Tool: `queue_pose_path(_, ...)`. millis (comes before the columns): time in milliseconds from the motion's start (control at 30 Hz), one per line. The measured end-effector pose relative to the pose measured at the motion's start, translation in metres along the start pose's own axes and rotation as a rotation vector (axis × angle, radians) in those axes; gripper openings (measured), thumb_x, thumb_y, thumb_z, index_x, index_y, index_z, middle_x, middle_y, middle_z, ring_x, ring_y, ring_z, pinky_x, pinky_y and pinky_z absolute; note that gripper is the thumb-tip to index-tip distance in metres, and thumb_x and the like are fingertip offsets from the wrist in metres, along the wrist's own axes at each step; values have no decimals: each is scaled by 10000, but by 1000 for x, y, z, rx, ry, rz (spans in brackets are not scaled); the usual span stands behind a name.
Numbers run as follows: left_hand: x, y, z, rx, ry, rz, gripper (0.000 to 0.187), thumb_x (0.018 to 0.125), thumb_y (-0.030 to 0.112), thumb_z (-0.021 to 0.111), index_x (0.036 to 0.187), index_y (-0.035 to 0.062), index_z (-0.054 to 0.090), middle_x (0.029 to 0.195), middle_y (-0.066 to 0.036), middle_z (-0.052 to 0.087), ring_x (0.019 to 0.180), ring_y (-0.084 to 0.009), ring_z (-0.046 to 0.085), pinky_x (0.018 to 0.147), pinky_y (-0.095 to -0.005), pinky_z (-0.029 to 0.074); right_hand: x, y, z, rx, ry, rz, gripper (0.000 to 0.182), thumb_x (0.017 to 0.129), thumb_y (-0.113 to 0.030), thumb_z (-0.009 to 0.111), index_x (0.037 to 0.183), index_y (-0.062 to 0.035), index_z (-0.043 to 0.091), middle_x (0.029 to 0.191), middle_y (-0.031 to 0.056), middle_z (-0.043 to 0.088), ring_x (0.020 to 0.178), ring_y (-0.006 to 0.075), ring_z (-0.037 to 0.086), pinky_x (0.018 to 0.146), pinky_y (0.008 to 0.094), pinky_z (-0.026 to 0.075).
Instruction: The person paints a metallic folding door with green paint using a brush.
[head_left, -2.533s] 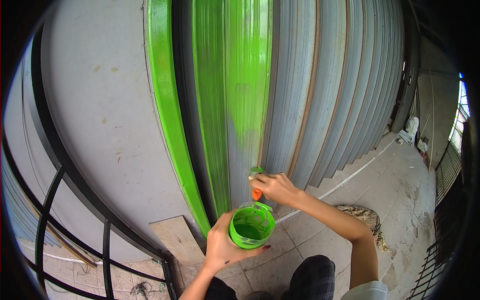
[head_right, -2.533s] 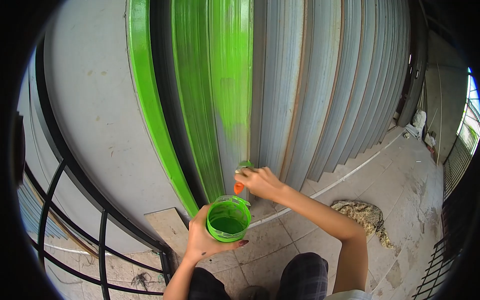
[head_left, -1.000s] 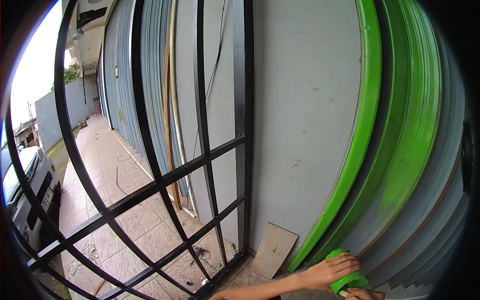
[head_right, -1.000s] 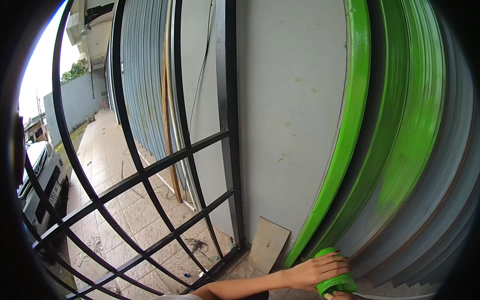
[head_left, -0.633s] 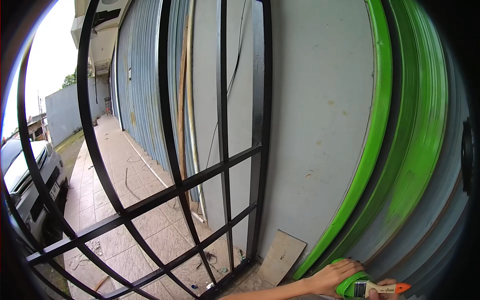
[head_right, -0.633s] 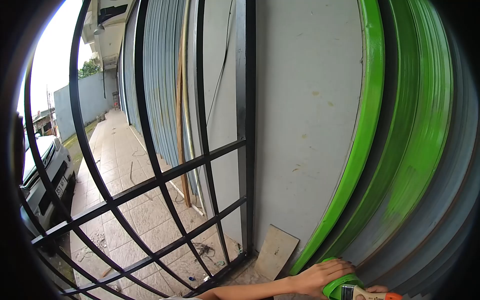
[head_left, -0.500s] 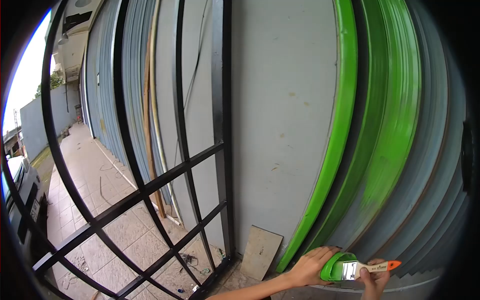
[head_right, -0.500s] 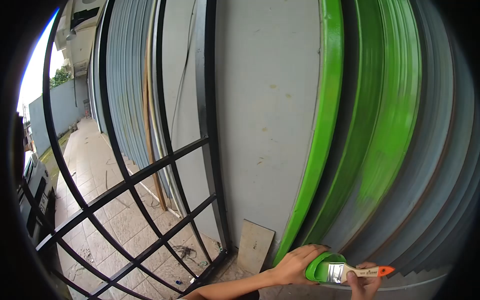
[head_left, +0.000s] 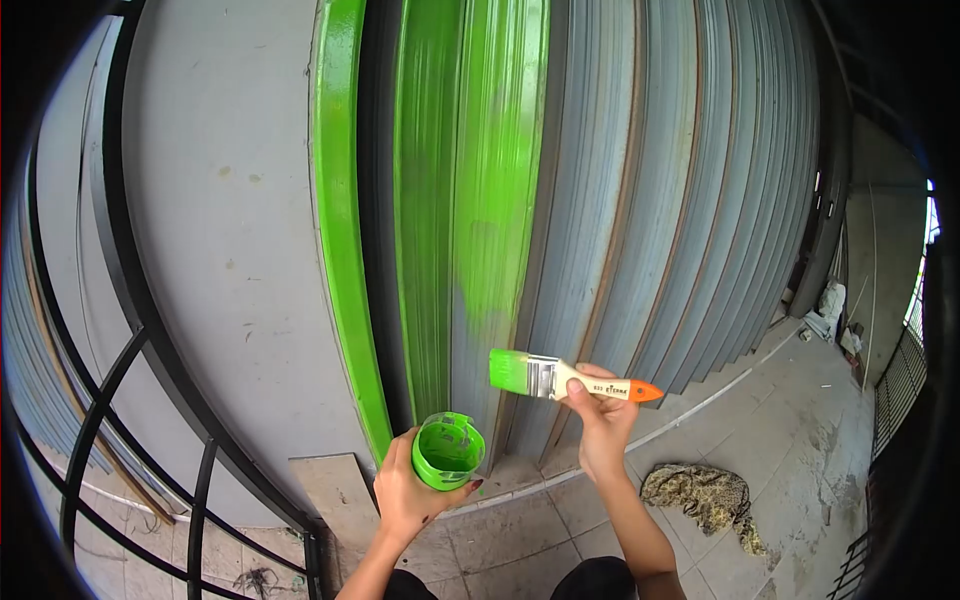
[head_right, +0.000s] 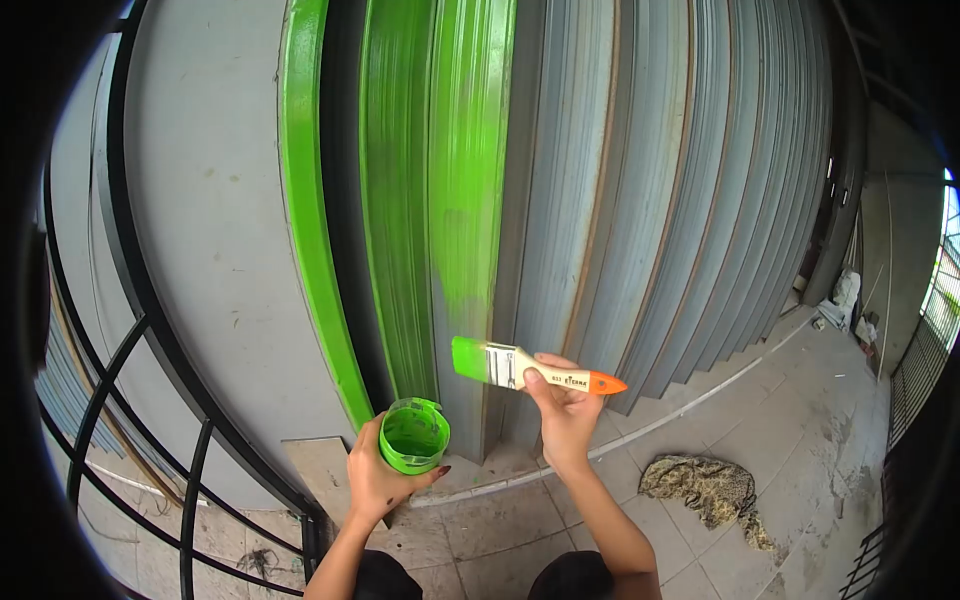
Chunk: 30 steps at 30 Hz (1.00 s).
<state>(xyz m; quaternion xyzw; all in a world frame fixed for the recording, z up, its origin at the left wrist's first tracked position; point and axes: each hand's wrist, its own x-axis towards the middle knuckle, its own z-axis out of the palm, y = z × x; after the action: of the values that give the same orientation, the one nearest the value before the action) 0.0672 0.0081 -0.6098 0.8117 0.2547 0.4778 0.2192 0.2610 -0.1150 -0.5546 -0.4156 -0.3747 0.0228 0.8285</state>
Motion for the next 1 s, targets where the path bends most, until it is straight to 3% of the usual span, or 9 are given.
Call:
queue_pose_path(167, 0, 1, -7, -58, -20, -57, 884, 480, 408, 937, 1162, -13, 567, 1030, -158, 659, 901, -306, 679, 777, -388, 555, 33, 0, 29, -935, -483, -827, 281, 846, -2, 687, 1115, 15, 606, 1059, 159, 704, 888, 242, 719, 712, 307, 603)
queue_pose_path(233, 1, 3, -12, -123, -53, -108, 904, 476, 385, 946, 1179, -34, 562, 1053, -172, 662, 953, -304, 677, 840, -388, 541, 39, 19, 36, -1038, -597, -880, 306, 804, 15, 686, 1101, 0, 611, 1060, 165, 700, 882, 263, 718, 675, 325, 603)
queue_pose_path(300, -2, 0, -12, -121, -24, -49, 885, 472, 398, 942, 1167, -3, 569, 1043, -142, 660, 910, -298, 678, 772, -387, 556, 56, 42, 37, -1146, -702, -919, 342, 766, 10, 670, 1102, -11, 613, 1066, 170, 698, 892, 278, 718, 659, 347, 603)
queue_pose_path(400, -5, -2, -13, -117, -31, -32, 874, 469, 392, 941, 1167, 17, 573, 1046, -122, 658, 891, -292, 677, 738, -385, 564, 93, 23, 53, -1358, -705, -906, 308, 773, -17, 667, 1076, -8, 612, 1067, 169, 694, 900, 279, 714, 663, 337, 607)
queue_pose_path(500, -2, -2, -19, -141, -32, -37, 874, 467, 377, 943, 1172, 18, 572, 1053, -121, 657, 892, -292, 676, 740, -386, 563, 105, -9, 75, -1384, -515, -1318, 254, 790, -49, 664, 1036, -15, 611, 1053, 177, 688, 905, 279, 710, 673, 326, 610)
queue_pose_path(700, -5, -5, -27, -191, -34, 5, 860, 476, 372, 941, 1171, 25, 571, 1048, -121, 657, 890, -296, 677, 740, -388, 563, 43, 82, 27, -1528, -813, -1275, 228, 802, -75, 653, 1010, 11, 618, 985, 192, 682, 884, 253, 709, 678, 301, 611)
queue_pose_path(767, -6, -3, -34, -193, -40, 19, 853, 483, 371, 940, 1171, 29, 570, 1046, -123, 658, 888, -298, 678, 740, -387, 564, 16, 101, 13, -1423, -941, -1045, 218, 812, -49, 635, 1016, 25, 618, 989, 181, 686, 878, 237, 714, 640, 295, 608)
queue_pose_path(867, -8, 1, -44, -191, -60, 27, 845, 491, 369, 939, 1172, 31, 569, 1042, -128, 658, 886, -299, 679, 740, -387, 565, 24, 93, 15, -1368, -1000, -912, 197, 821, -30, 621, 1009, 29, 616, 1001, 183, 691, 884, 240, 718, 621, 303, 608)
queue_pose_path(1000, -8, 1, -45, -212, -61, 42, 846, 494, 368, 939, 1172, 24, 569, 1031, -131, 659, 882, -299, 680, 734, -387, 566, 88, 18, 62, -1403, -697, -1149, 252, 799, -2, 649, 1051, 7, 632, 1028, 182, 698, 869, 268, 723, 632, 327, 609)
